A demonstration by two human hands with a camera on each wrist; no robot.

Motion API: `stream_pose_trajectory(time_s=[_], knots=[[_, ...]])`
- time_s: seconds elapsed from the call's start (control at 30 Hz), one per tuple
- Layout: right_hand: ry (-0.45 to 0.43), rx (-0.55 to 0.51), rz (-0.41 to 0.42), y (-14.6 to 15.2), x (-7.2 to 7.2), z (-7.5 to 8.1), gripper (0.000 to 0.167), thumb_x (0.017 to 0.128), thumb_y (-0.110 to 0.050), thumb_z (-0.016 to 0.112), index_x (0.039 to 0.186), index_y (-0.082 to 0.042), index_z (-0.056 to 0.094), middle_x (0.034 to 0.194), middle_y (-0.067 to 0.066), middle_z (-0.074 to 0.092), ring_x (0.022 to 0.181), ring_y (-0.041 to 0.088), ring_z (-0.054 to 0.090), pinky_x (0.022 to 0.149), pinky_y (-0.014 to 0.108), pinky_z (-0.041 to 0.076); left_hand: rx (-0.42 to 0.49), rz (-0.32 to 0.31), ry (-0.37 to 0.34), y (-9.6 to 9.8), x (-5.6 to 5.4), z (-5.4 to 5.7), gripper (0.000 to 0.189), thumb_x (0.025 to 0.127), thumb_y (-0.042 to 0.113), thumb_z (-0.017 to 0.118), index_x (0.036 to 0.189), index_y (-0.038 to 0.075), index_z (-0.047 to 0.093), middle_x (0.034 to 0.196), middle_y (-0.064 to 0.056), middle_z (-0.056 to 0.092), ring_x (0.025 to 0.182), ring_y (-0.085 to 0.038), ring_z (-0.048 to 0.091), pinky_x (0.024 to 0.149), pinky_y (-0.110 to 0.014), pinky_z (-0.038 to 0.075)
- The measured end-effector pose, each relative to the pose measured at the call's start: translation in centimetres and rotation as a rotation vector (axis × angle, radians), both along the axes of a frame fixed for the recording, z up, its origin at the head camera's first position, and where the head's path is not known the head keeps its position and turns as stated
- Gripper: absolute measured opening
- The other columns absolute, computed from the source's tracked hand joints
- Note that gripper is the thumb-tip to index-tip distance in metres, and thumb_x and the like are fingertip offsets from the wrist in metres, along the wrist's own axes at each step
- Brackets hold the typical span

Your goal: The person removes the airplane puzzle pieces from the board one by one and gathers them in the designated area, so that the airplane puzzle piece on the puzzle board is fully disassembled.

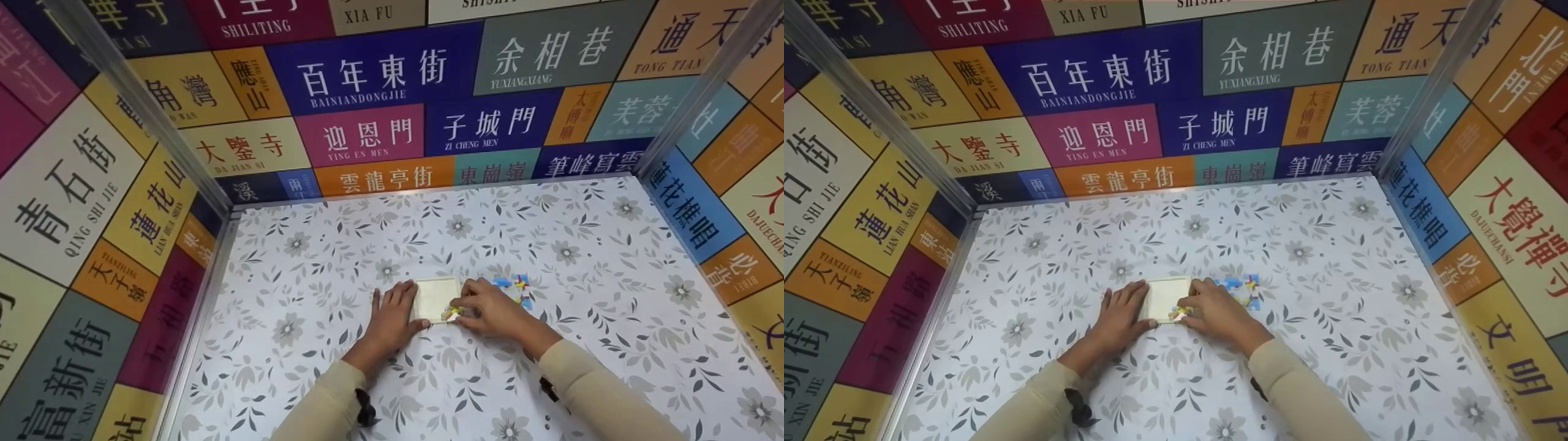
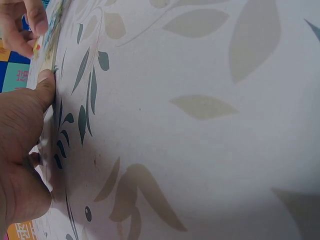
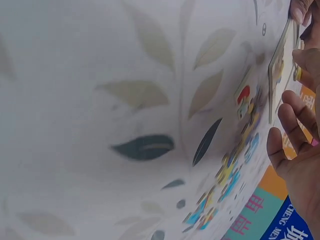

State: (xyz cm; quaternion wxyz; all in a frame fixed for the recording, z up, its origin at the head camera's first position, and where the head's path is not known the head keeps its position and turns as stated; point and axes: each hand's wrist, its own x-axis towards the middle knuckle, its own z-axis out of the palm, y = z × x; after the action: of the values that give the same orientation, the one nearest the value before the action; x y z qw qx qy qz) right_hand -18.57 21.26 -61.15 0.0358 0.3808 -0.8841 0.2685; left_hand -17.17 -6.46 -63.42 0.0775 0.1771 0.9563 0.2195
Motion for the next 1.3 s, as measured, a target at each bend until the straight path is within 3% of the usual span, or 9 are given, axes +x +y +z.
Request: stream_pose_trajectory(time_s=[0.33,0.57,1.03,1.3], knots=[[0.017,0.027,-0.037,2.9,1.0,0.1,0.024,0.097,-0.017,0.086,0.120,-0.010,0.085,0.103,0.004,0.064,0.087,0.014,0.051,0.075,0.038,0.047,-0.006,0.006,0.016,-0.2,0.0,-0.5,0.084,0.103,0.049,0.074,0.170,0.010,0.042,0.176,-0.010,0.041,0.165,-0.035,0.037,0.134,-0.072,0.019],[0.123,-0.013,-0.015,5.3,1.4,-0.1,0.024,0.091,-0.012,0.089,0.114,-0.007,0.085,0.100,0.006,0.065,0.086,0.017,0.055,0.074,0.039,0.050,0.002,0.007,0.014,-0.2,-0.1,-0.4,0.083,0.103,0.048,0.074,0.170,0.010,0.042,0.175,-0.011,0.041,0.165,-0.036,0.037,0.134,-0.072,0.019],[0.193,-0.052,0.013,8.2,2.5,-0.7,0.030,0.082,-0.007,0.093,0.111,-0.008,0.086,0.097,0.003,0.064,0.085,0.013,0.049,0.072,0.036,0.043,0.010,-0.008,0.003,-0.1,0.0,-0.1,0.083,0.104,0.050,0.072,0.170,0.010,0.040,0.176,-0.011,0.039,0.165,-0.037,0.036,0.134,-0.073,0.019],[0.148,-0.059,0.023,9.3,3.1,-1.0,0.030,0.082,-0.006,0.094,0.111,-0.010,0.086,0.098,0.001,0.064,0.087,0.012,0.051,0.072,0.034,0.045,0.005,-0.006,0.008,0.0,0.0,0.0,0.083,0.104,0.051,0.071,0.170,0.011,0.041,0.176,-0.010,0.039,0.165,-0.037,0.037,0.133,-0.073,0.020]])
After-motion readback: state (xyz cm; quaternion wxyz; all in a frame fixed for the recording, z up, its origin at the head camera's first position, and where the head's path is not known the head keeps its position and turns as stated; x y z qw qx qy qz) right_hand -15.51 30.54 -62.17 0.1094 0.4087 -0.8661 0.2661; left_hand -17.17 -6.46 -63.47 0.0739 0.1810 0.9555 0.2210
